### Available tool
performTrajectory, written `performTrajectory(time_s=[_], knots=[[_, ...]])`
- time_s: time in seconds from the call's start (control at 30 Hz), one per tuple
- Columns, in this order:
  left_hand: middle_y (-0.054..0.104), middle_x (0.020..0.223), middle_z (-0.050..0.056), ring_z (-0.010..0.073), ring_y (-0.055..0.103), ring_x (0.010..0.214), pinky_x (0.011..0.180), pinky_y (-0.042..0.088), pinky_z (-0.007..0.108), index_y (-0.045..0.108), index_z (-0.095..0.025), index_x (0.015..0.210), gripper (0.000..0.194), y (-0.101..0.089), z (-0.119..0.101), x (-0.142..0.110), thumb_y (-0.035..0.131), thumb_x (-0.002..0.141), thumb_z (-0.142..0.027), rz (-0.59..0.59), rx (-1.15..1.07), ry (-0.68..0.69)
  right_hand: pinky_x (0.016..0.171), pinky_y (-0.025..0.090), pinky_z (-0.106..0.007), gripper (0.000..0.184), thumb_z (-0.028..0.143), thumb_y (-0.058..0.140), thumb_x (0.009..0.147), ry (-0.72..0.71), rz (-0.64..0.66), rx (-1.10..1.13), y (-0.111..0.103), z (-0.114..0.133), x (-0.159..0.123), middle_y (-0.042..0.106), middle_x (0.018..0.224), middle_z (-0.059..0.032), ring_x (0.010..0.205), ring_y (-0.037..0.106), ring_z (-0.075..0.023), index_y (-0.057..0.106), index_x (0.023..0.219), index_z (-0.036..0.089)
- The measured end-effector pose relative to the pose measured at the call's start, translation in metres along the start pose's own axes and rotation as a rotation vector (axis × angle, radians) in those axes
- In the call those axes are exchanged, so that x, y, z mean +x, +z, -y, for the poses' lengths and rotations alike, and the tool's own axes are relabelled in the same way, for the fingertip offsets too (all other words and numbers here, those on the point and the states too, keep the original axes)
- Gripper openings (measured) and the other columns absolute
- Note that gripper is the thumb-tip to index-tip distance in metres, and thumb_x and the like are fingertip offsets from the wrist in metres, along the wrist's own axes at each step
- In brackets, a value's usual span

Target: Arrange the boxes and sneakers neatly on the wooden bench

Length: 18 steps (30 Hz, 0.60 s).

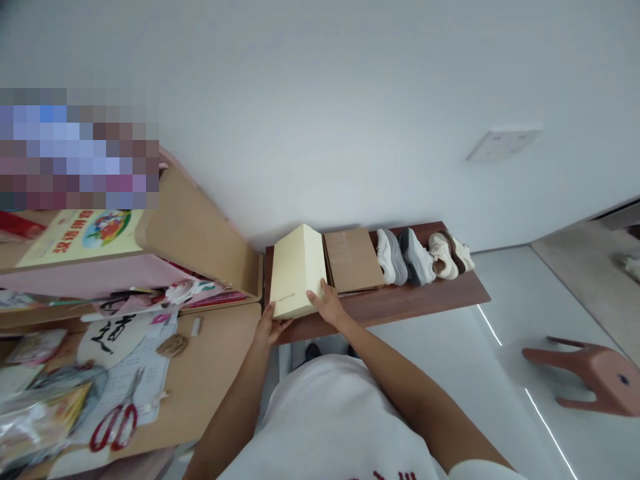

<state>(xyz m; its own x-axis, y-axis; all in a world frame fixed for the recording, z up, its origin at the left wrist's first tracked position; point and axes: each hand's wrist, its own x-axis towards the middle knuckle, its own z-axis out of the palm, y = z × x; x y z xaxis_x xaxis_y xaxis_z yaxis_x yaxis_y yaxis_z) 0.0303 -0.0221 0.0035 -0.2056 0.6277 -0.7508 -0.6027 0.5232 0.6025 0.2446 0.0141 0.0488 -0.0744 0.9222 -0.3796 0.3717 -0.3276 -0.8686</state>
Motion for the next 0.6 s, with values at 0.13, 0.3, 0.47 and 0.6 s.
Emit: performTrajectory(time_s=[0.13, 0.3, 0.47, 0.6], knots=[[0.067, 0.129, 0.01, 0.0263, 0.067, 0.112, 0.087, 0.06, 0.048, 0.059, -0.03, 0.125, 0.042, -0.01, -0.016, -0.008, 0.07, 0.088, -0.045, -0.055, 0.013, 0.07, 0.114, 0.041, -0.047, 0.09, 0.069, 0.063, 0.083, 0.066, 0.074, 0.057, 0.01, 0.011, 0.007, 0.044, 0.156, -0.0164, 0.143, 0.043, -0.0323, 0.042, 0.153, 0.017], [0.07, 0.118, 0.008, 0.0209, 0.07, 0.099, 0.081, 0.062, 0.04, 0.063, -0.029, 0.126, 0.047, -0.011, -0.021, -0.012, 0.076, 0.083, -0.042, -0.144, 0.014, 0.128, 0.1, 0.053, -0.048, 0.076, 0.063, 0.064, 0.085, 0.164, 0.153, 0.195, 0.018, 0.011, 0.011, 0.056, 0.146, -0.0112, 0.126, 0.059, -0.0298, 0.048, 0.148, 0.025], [0.072, 0.111, 0.007, 0.0161, 0.07, 0.09, 0.073, 0.06, 0.029, 0.068, -0.027, 0.12, 0.042, -0.007, -0.014, -0.007, 0.079, 0.081, -0.036, -0.194, 0.011, 0.184, 0.104, 0.049, -0.048, 0.053, 0.052, 0.067, 0.087, 0.174, 0.107, 0.242, 0.034, -0.019, 0.014, 0.067, 0.132, -0.007, 0.123, 0.061, -0.0267, 0.062, 0.133, 0.027], [0.072, 0.115, 0.009, 0.0174, 0.07, 0.094, 0.072, 0.058, 0.028, 0.068, -0.027, 0.122, 0.041, -0.005, -0.004, 0.001, 0.078, 0.082, -0.033, -0.199, 0.028, 0.181, 0.105, 0.047, -0.052, 0.048, 0.045, 0.066, 0.088, 0.141, 0.068, 0.168, 0.043, -0.039, 0.022, 0.07, 0.124, -0.0108, 0.12, 0.062, -0.0281, 0.063, 0.129, 0.02]])
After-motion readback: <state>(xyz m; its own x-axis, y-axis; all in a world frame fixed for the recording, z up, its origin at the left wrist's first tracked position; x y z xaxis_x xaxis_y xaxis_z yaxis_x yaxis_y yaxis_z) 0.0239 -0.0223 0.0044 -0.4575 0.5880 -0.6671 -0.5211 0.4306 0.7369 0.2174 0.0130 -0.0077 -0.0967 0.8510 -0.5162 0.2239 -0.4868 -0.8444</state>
